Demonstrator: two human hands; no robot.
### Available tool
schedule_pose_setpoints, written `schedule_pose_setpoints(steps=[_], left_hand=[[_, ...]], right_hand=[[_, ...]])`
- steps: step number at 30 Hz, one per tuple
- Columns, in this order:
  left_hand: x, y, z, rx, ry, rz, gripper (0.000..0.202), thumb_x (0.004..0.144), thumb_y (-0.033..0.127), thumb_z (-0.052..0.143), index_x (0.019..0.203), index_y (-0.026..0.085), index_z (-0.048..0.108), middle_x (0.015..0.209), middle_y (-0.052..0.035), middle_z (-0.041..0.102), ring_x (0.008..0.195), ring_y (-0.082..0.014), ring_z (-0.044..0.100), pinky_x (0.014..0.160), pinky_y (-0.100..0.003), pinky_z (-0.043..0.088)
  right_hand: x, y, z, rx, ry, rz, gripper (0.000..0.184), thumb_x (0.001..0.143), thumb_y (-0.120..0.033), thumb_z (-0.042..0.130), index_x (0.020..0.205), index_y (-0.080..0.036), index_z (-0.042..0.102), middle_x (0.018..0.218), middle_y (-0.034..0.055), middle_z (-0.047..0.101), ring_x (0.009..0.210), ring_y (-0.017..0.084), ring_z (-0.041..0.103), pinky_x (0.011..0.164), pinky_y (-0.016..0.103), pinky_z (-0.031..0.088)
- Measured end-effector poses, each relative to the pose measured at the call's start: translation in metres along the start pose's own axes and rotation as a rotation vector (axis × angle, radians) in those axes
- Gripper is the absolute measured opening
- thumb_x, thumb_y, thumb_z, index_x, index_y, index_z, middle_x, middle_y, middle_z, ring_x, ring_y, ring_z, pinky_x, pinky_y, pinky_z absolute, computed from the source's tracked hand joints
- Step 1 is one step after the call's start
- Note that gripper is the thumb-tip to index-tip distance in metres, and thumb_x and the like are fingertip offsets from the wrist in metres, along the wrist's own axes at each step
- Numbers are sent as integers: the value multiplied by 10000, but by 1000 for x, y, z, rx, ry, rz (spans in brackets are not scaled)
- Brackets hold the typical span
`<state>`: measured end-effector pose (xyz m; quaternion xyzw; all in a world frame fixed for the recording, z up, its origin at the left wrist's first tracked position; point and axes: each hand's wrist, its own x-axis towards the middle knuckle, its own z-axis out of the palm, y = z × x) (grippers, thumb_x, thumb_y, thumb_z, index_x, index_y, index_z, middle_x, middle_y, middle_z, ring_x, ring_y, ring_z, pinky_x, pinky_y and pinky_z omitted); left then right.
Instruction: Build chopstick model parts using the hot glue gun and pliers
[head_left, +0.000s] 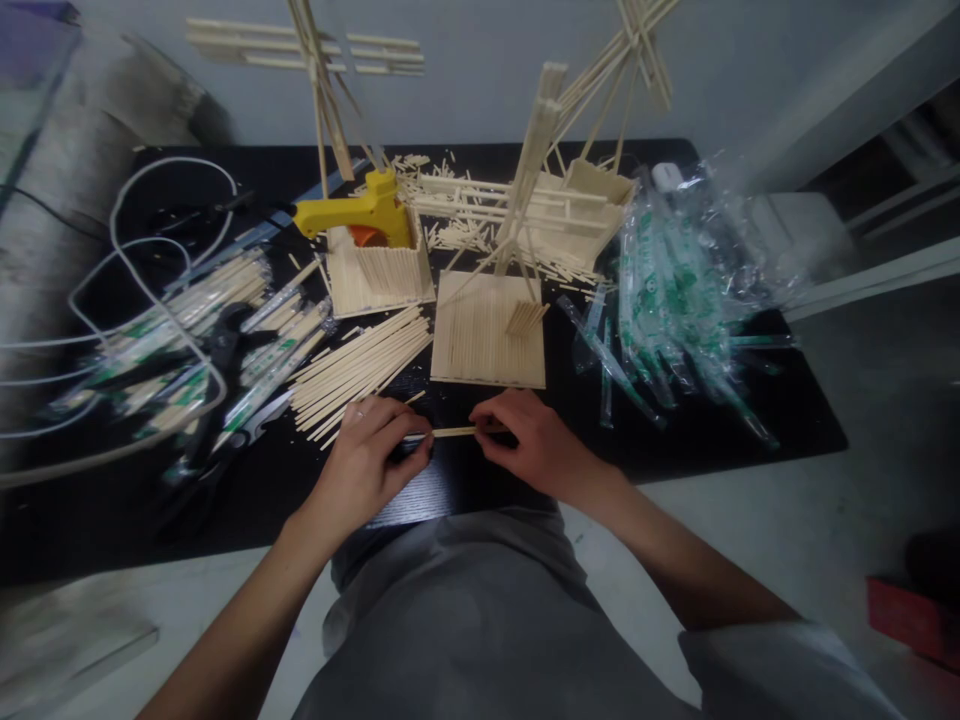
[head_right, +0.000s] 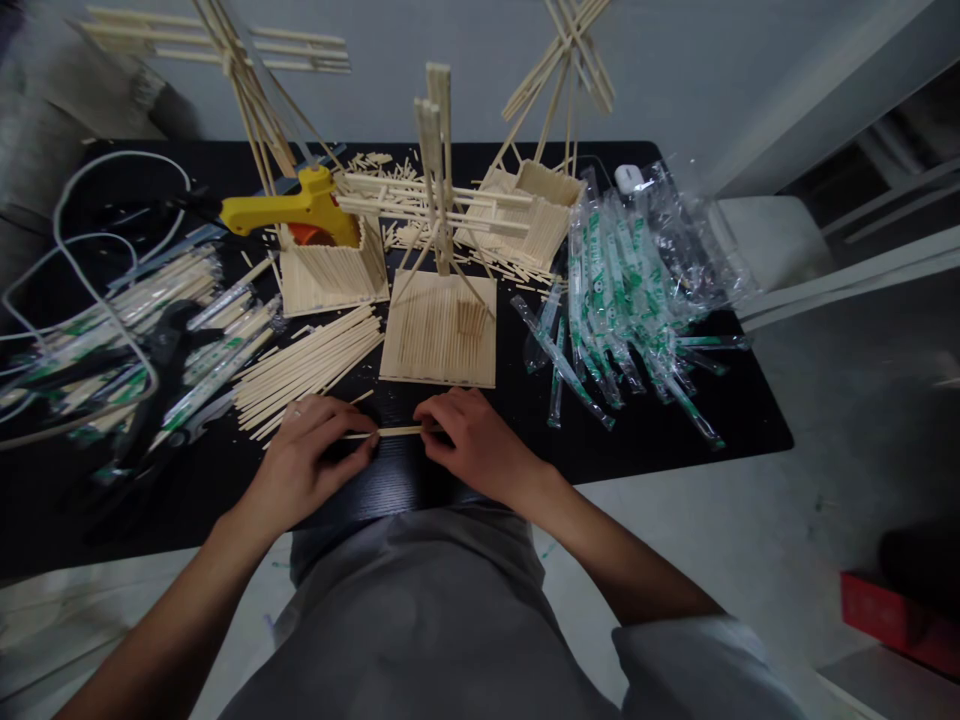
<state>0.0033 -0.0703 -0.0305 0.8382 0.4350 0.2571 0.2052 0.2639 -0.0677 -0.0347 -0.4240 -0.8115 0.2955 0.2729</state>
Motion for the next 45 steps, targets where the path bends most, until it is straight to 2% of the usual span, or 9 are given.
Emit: schedule_pose_setpoints(steps=[6,11,25,33,36,39,42,45], left_hand=[[-2,-1,1,2,-16,-28,69,995,237,644,998,226,712,992,-47,708,955,-220,639,875,-408,434],[-2,-1,1,6,1,-15,54,985,240,660,1004,231,710,982,-40,713,947,-223,641,869,-404,441],[0,0,1,-1,-23,-33,89,1003,263,633,995,241,719,982,-47,710,942,-224,632,870,-404,429],[1,1,0,2,-1,-25,83,996,247,639,986,228,720,971,-44,708,944,-222,641,872,-392,436],[0,1,0,-3,9,-14,67,987,230,651,983,221,717,965,-44,709,936,-222,645,871,-392,440],[-2,0,1,-8,14,-2,52,983,224,664,1008,218,710,977,-45,709,939,-218,651,874,-392,449],[-3,-2,3,-4,28,5,85,978,236,683,1061,221,694,997,-45,714,954,-219,657,882,-393,460],[-3,-4,4,-1,42,3,126,973,256,695,1092,225,670,1014,-44,728,956,-220,661,884,-395,466]], right_hand=[[17,-11,13,8,-54,-36,215,914,-57,697,1064,-202,645,998,54,749,970,223,688,901,368,496],[20,-14,17,8,-64,-29,208,924,-70,687,1066,-217,644,999,47,746,977,224,685,907,371,493],[-13,7,-15,-43,13,55,243,888,-57,690,1051,-231,647,910,7,735,892,201,698,885,367,516],[-17,11,-21,-30,36,48,217,900,-109,683,1079,-226,649,903,21,712,869,198,689,802,333,536],[-17,9,-20,-6,81,38,183,902,-154,697,1066,-222,651,902,28,702,844,196,682,773,323,532],[-16,8,-17,70,204,104,109,918,-234,742,965,-222,644,847,7,689,741,165,653,695,289,507],[-15,10,-14,118,326,215,167,975,-294,707,858,-220,614,748,-23,636,646,133,589,602,262,436],[-15,14,-15,167,326,255,212,1033,-318,619,848,-216,598,704,-40,566,597,116,509,558,263,363]])
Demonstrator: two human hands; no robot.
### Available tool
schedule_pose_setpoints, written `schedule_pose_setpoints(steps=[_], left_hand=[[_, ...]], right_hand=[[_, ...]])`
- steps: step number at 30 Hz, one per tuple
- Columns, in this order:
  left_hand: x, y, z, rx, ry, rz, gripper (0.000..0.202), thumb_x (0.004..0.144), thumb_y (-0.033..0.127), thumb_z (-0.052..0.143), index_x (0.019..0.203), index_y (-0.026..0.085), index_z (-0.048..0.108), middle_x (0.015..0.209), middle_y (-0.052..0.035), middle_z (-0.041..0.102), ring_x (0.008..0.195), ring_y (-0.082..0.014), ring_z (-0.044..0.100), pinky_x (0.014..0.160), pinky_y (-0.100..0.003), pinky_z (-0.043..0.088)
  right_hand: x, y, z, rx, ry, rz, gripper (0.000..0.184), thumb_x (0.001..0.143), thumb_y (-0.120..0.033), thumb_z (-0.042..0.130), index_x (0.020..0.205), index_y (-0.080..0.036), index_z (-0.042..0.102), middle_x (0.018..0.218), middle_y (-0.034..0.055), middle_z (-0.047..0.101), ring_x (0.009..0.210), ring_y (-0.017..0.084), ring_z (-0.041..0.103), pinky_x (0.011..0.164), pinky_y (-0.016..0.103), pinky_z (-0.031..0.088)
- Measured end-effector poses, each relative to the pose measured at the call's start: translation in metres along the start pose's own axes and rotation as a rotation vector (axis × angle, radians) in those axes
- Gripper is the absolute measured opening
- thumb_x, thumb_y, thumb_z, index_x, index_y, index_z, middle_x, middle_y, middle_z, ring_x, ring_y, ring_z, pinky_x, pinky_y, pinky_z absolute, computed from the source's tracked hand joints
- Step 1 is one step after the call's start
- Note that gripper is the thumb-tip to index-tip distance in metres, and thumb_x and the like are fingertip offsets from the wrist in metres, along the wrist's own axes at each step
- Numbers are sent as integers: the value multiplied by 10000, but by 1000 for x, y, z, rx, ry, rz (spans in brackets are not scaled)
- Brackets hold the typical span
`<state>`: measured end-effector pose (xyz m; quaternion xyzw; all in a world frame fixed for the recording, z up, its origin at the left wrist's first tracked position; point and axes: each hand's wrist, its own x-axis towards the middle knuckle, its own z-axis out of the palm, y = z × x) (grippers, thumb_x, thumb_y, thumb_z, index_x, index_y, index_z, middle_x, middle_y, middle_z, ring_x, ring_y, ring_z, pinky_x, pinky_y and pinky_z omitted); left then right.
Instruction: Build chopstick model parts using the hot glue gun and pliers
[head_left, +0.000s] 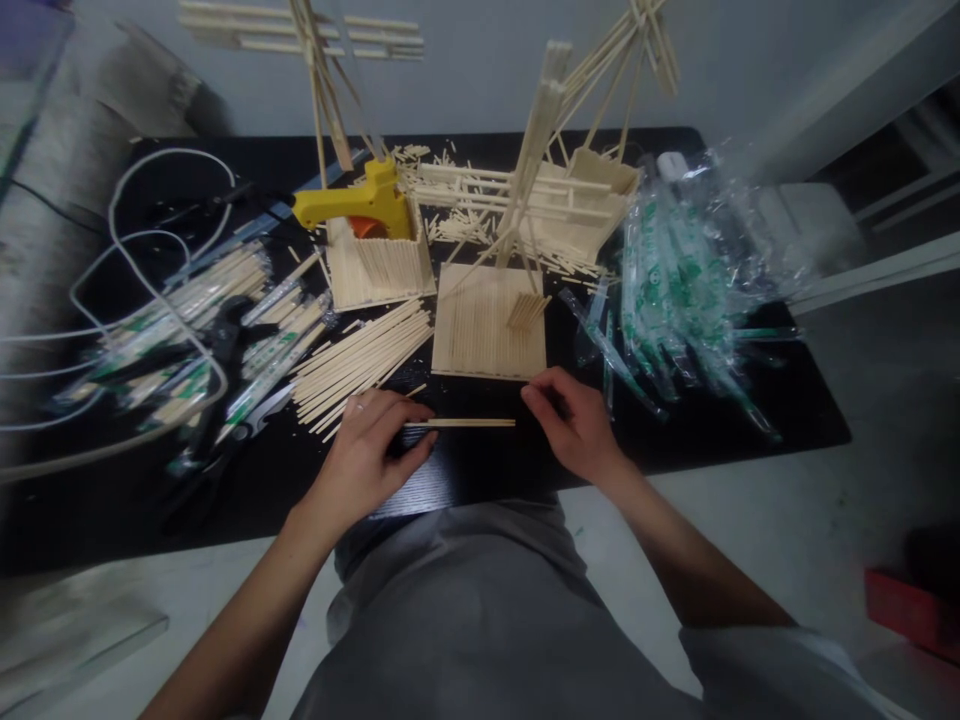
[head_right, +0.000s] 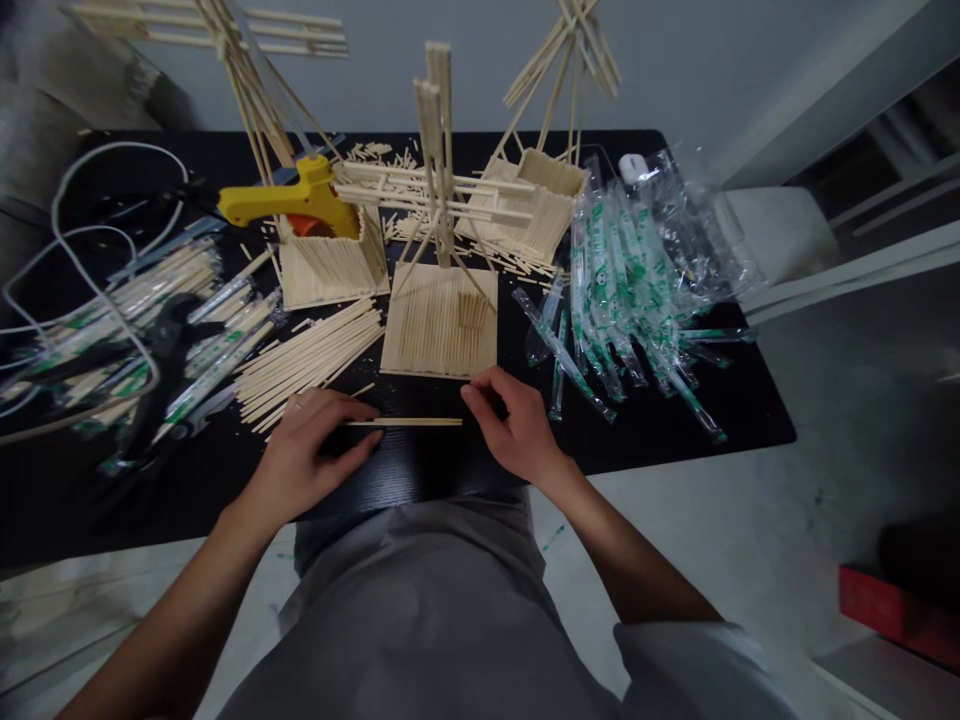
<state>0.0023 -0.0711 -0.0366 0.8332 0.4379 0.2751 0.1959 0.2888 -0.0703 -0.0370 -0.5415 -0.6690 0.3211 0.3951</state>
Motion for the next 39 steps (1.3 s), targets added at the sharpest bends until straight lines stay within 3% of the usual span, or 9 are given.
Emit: schedule_pose_setpoints(steps=[8,15,20,23,26,28,30,33,39], left_hand=[[2,2,-1,-2,15,-3,90,972,261,703,1026,220,643,960,-26,721,905,-204,654,847,-374,467],[2,1,-2,3,28,-14,67,979,259,688,994,221,635,930,-20,717,874,-199,651,828,-369,471],[2,1,-2,-4,32,-14,55,971,242,696,988,220,649,933,-22,731,865,-195,658,838,-373,481],[2,1,0,-3,48,10,72,970,229,698,1037,224,673,956,-29,741,881,-198,672,842,-377,489],[2,0,1,1,66,34,107,970,231,705,1077,228,707,957,-35,738,887,-198,681,831,-376,496],[3,-1,2,-4,64,30,100,969,237,710,1067,229,727,957,-37,742,886,-198,684,833,-380,499],[3,0,1,-15,61,18,84,972,250,709,1048,232,741,960,-38,753,886,-200,688,837,-385,502],[3,1,0,-11,68,4,81,979,279,703,1034,241,749,947,-34,755,875,-201,690,828,-387,502],[0,2,0,111,89,-18,99,979,319,710,1028,241,745,939,-46,735,907,-225,672,816,-394,466]], right_hand=[[2,7,-3,228,83,117,429,1100,-474,495,756,-218,482,658,-47,401,580,118,380,549,284,296],[5,14,1,457,332,132,445,1074,-541,546,772,-238,425,664,-67,355,534,104,394,518,270,331],[6,13,3,503,439,151,425,1071,-541,551,789,-235,461,674,-48,504,538,102,505,506,244,406],[6,6,2,517,422,198,439,1055,-582,550,803,-236,456,723,-16,669,455,86,521,412,217,357],[5,3,1,541,360,248,455,1037,-639,536,833,-254,406,707,-13,739,368,89,515,342,202,286],[3,3,0,547,327,270,450,1041,-663,503,861,-264,399,596,-49,691,331,101,493,323,201,278],[2,4,1,550,321,262,427,1054,-644,500,873,-268,410,471,-105,552,313,107,453,324,203,295],[1,6,2,564,341,216,399,1063,-584,547,857,-267,420,430,-141,395,314,96,384,346,206,317],[5,3,3,522,285,189,389,1026,-596,612,880,-267,465,428,-147,375,313,88,339,356,219,297]])
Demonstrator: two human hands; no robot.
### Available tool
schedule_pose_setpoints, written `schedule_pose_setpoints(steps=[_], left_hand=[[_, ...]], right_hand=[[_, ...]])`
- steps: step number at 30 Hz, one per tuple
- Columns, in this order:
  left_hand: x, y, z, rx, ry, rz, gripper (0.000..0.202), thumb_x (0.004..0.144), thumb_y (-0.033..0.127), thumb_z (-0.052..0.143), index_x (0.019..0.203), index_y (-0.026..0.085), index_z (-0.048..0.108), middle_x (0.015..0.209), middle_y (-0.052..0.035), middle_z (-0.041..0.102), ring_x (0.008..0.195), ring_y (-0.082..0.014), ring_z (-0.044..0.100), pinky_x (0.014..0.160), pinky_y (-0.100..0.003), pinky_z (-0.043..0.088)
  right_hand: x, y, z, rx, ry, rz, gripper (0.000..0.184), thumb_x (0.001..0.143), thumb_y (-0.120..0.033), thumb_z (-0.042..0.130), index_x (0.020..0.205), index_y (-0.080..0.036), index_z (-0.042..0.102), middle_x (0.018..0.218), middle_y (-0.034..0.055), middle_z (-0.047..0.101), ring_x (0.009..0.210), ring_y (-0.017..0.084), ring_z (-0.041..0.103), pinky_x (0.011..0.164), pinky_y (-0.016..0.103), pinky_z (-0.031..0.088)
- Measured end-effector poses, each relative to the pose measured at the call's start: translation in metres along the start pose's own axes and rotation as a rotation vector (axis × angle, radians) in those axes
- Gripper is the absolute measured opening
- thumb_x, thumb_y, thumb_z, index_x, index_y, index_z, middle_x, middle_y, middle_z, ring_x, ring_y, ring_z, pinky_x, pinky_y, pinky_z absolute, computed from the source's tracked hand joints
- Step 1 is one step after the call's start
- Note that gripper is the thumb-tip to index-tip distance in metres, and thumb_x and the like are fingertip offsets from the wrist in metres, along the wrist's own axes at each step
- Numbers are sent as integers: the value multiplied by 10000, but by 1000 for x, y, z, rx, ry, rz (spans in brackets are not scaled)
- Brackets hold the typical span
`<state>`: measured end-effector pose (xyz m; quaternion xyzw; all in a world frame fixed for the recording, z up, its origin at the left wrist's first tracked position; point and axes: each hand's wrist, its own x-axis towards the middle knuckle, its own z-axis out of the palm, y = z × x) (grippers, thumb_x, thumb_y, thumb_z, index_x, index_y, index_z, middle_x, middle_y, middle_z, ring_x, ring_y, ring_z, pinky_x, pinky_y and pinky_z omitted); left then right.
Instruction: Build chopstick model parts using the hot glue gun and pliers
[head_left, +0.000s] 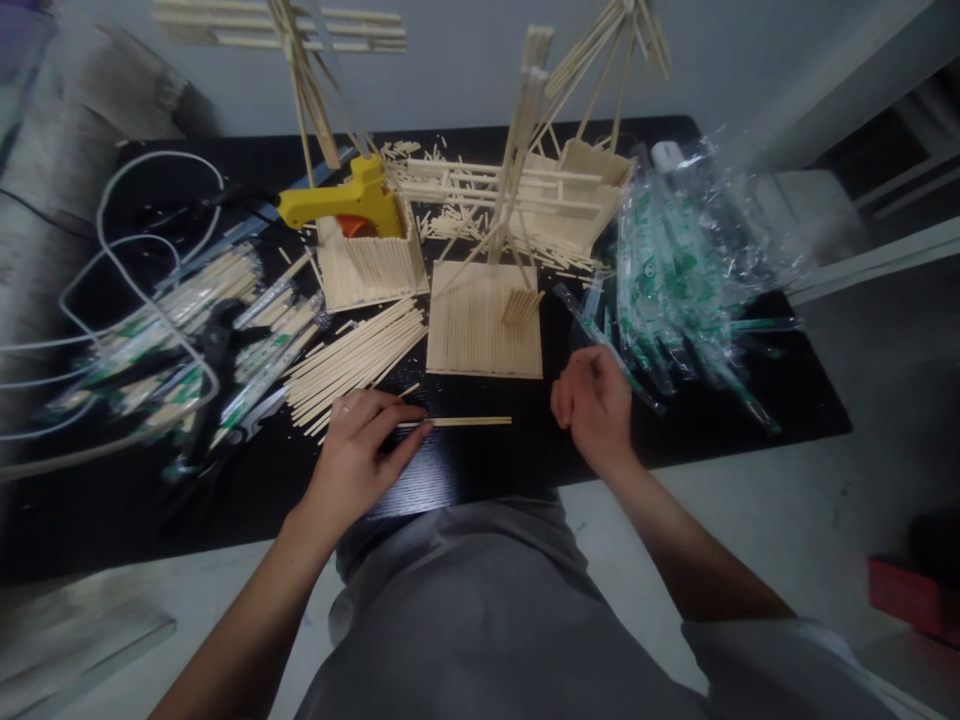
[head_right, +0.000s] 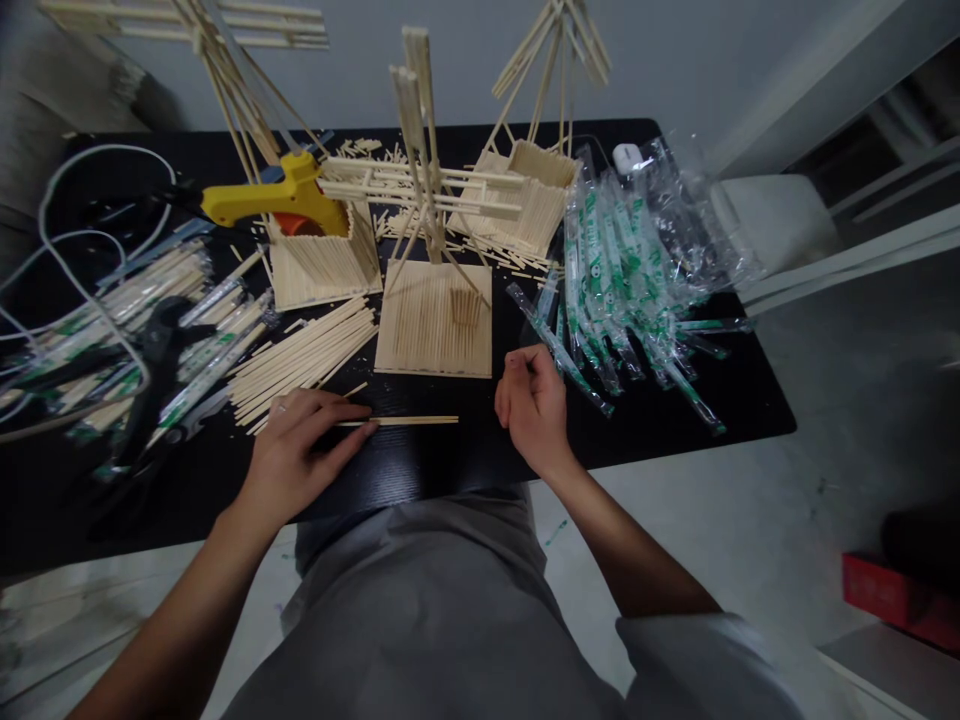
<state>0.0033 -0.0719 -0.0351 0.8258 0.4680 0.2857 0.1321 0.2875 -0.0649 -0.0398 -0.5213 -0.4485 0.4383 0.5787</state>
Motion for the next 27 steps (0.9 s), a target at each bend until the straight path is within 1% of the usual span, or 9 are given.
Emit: schedule_pose_setpoints(steps=[4,8,14,17,21,27], left_hand=[[-1,1,0,60,26,10,92,971,317,721,1000,231,735,924,-49,729,904,-240,663,807,-402,440],[-1,2,0,67,15,32,75,982,301,708,960,230,717,901,-42,718,880,-229,644,787,-389,421],[-1,-1,-1,51,-6,37,43,989,264,694,991,222,700,925,-46,714,897,-229,633,812,-391,424],[0,1,-2,20,-18,33,17,995,229,674,998,220,688,925,-44,709,906,-229,628,825,-389,437],[2,3,-3,-2,-32,23,29,999,213,648,974,219,662,907,-42,695,894,-230,625,822,-394,445],[-1,0,-1,-4,-78,-5,32,1014,208,597,999,216,625,958,-58,673,933,-242,612,863,-422,438]], right_hand=[[0,-1,0,-47,-8,3,412,995,-624,640,878,-257,494,433,-141,385,324,87,375,365,220,303],[0,-1,-1,-57,-4,11,417,972,-617,679,864,-245,524,445,-126,416,354,87,414,385,218,300],[0,1,-1,-134,-27,25,378,965,-569,701,867,-227,571,515,-96,488,413,87,450,422,216,339],[-1,0,-1,-174,-45,14,348,973,-531,697,859,-222,585,549,-79,519,445,90,473,443,219,357],[-1,-1,-1,-234,-65,-18,317,977,-487,694,839,-220,592,573,-68,536,461,94,489,452,222,371],[-3,0,-1,-343,-132,-80,282,1034,-435,616,846,-227,578,615,-52,552,503,109,512,490,243,388]])
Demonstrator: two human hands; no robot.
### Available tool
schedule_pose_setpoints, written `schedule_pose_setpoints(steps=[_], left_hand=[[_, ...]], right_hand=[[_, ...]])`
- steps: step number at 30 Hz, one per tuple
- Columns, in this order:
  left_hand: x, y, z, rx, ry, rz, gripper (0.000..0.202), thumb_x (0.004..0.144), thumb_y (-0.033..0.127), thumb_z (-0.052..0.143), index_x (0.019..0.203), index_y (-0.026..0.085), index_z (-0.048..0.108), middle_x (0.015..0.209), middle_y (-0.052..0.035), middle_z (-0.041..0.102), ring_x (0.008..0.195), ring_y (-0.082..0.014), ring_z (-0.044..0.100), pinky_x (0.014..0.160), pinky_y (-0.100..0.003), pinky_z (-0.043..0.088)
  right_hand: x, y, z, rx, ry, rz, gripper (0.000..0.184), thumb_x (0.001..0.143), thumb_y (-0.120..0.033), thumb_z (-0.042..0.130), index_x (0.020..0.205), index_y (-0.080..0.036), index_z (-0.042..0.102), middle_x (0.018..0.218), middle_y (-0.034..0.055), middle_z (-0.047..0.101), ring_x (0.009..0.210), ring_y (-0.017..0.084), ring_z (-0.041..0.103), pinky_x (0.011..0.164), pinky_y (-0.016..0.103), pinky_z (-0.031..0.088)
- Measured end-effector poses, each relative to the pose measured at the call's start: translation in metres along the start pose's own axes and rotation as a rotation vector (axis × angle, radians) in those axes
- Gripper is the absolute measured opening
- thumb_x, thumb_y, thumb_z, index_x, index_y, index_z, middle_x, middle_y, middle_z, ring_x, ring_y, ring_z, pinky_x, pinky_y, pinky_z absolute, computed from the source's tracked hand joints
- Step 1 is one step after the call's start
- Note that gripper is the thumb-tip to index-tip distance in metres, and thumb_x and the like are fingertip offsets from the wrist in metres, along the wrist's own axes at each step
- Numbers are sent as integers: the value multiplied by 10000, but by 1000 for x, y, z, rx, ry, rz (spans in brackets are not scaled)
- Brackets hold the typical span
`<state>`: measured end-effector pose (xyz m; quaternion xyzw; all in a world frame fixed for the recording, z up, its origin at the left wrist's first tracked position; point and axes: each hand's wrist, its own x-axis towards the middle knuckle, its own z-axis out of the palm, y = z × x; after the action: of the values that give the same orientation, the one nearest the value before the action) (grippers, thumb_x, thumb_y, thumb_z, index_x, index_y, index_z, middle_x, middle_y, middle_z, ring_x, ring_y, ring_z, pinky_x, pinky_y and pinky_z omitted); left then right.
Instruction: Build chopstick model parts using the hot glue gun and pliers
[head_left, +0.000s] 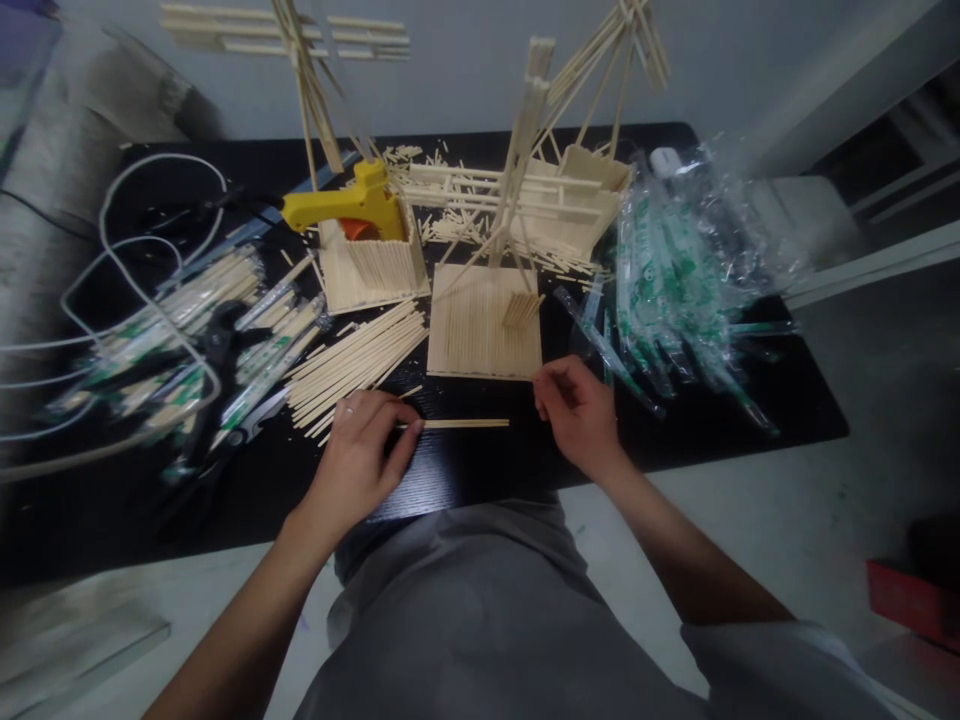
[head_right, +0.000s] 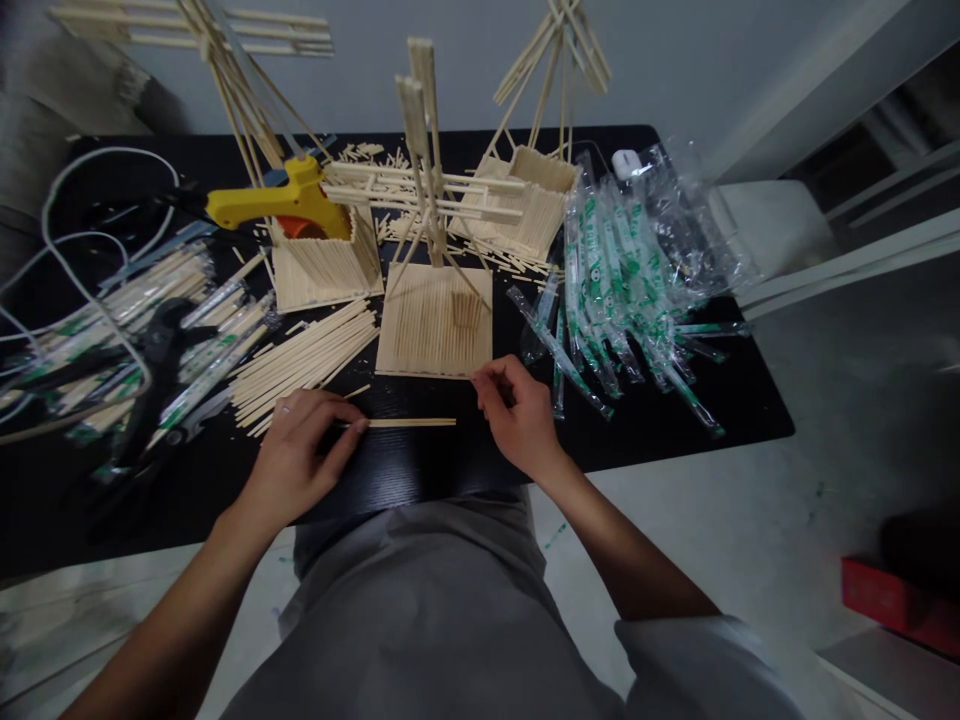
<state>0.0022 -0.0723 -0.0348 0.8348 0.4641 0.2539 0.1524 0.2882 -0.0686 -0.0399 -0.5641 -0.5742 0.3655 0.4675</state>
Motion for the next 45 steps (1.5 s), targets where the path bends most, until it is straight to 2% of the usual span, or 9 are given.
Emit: schedule_pose_setpoints(steps=[9,12,15,17,19,22,28,34,45], left_hand=[[0,0,-1,-29,27,-68,50,1031,204,524,1000,216,562,960,-65,634,919,-238,577,846,-415,443],[1,1,-1,-48,33,-78,53,1029,212,521,991,222,557,947,-60,638,908,-236,583,851,-419,446],[1,1,0,-41,38,-75,53,1036,214,514,995,223,547,947,-56,629,906,-230,577,852,-415,447],[1,1,0,-38,42,-63,51,1039,204,511,1002,223,539,949,-54,622,907,-224,572,852,-410,446],[1,1,0,-42,39,-55,48,1040,193,511,1011,222,537,960,-55,619,916,-222,571,856,-408,448],[0,0,0,-50,33,-40,46,1037,182,517,1022,221,535,968,-54,612,928,-220,574,850,-400,453],[0,-1,0,-44,65,-28,58,1032,163,520,1026,221,522,968,-48,609,922,-208,585,831,-382,473],[-3,-1,0,-38,217,-153,55,1031,188,503,1001,232,515,946,-52,592,877,-211,580,768,-373,475],[-6,-1,2,-31,300,-239,86,1044,227,473,964,229,507,897,-35,605,823,-196,583,774,-336,449]], right_hand=[[-3,2,-1,-86,-79,-40,273,1106,-383,477,874,-242,503,630,-58,521,533,119,511,553,267,402],[-3,0,-1,-138,-101,-69,256,1088,-389,516,880,-239,532,674,-37,572,562,127,544,562,274,419],[-6,-3,1,-192,-166,-156,173,999,-393,686,978,-242,603,813,-2,689,642,144,617,593,280,473],[-9,-6,5,-213,-242,-229,265,939,-395,775,1115,-254,636,955,29,751,756,174,686,665,303,533],[-11,-8,11,-206,-310,-264,340,942,-396,780,1225,-267,642,1058,53,774,875,204,732,751,336,577],[-13,-12,22,-153,-375,-244,291,982,-383,737,1243,-271,674,1146,65,785,982,216,760,833,358,607],[-11,-15,29,-19,-384,-145,114,1016,-288,685,1092,-244,757,1052,36,821,931,188,793,834,326,619],[-7,-17,23,89,-353,-12,105,984,-300,715,1046,-232,767,891,14,826,807,178,809,739,288,623],[-7,-18,22,74,-352,-67,93,967,-245,722,1031,-209,779,924,23,834,804,161,812,720,241,612]])
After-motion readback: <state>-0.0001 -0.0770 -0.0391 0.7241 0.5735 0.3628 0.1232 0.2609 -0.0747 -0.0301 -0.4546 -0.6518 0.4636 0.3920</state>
